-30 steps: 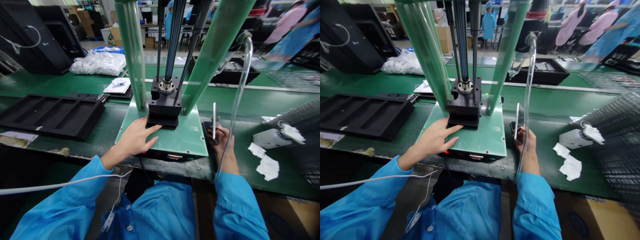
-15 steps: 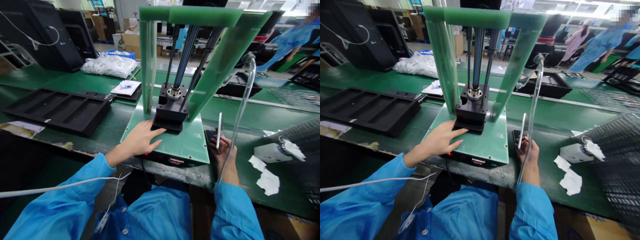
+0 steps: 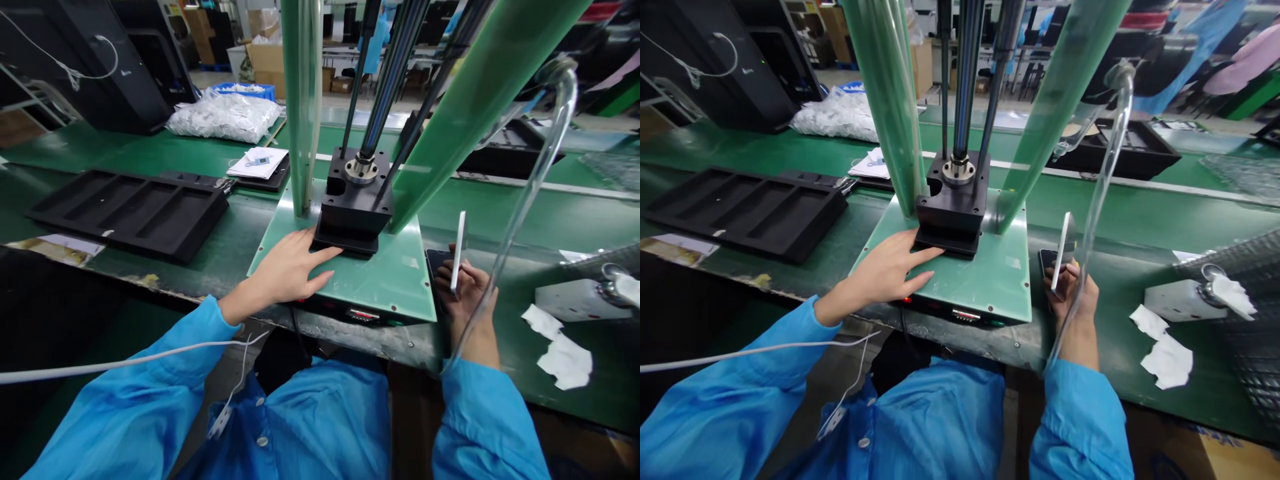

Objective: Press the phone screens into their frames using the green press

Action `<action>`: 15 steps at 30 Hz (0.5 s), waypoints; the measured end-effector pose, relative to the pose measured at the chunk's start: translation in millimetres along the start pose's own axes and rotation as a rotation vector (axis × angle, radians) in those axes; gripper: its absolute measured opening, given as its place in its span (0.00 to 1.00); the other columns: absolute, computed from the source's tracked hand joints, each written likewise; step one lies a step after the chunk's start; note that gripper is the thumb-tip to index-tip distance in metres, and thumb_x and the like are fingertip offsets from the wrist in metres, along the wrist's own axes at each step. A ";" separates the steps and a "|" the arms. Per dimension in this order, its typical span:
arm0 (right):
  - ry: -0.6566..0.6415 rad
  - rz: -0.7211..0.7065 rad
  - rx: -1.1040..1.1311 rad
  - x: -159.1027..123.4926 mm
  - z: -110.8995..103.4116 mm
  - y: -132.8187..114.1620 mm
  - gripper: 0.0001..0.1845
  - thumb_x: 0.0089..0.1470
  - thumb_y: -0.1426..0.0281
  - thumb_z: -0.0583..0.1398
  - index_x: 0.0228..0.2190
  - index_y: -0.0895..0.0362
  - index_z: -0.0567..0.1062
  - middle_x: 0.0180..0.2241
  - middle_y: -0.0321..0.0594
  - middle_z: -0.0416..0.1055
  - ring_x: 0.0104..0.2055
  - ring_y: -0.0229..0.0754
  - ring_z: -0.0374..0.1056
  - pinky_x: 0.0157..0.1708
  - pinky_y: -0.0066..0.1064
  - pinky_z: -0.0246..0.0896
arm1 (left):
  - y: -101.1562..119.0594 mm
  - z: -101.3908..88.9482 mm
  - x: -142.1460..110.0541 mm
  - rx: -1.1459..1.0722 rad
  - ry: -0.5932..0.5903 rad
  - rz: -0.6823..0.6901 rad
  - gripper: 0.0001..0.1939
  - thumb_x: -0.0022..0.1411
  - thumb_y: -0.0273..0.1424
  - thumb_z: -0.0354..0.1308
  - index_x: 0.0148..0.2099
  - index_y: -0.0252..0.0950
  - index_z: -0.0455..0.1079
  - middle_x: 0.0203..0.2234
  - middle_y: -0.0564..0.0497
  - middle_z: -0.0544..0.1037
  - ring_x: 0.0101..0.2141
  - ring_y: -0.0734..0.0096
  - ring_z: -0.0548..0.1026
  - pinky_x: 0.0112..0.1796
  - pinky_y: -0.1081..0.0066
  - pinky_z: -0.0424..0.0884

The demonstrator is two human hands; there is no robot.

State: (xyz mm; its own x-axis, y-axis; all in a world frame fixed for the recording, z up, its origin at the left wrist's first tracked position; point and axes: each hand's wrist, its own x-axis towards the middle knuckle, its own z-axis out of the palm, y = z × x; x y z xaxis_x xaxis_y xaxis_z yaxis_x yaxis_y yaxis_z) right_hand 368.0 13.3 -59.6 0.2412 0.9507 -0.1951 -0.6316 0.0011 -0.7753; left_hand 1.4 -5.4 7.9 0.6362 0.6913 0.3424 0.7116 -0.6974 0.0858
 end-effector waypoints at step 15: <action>-0.045 0.003 -0.102 -2.9 5.1 -5.3 0.13 0.31 0.71 0.61 0.21 0.55 0.61 0.19 0.30 0.54 0.18 0.29 0.48 0.11 0.18 0.42 | -0.2 -2.0 2.5 0.022 -0.034 -0.006 0.25 0.71 0.42 0.50 0.65 0.37 0.69 0.60 0.33 0.68 0.59 0.42 0.68 0.55 0.47 0.70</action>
State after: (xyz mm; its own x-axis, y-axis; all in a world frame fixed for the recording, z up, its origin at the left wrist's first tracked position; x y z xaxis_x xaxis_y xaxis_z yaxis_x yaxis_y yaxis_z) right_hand 366.9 12.2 -51.8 0.2047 0.9635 -0.1727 -0.5539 -0.0314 -0.8320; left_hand 2.3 -3.9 10.6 0.6412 0.7020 0.3098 0.7217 -0.6889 0.0673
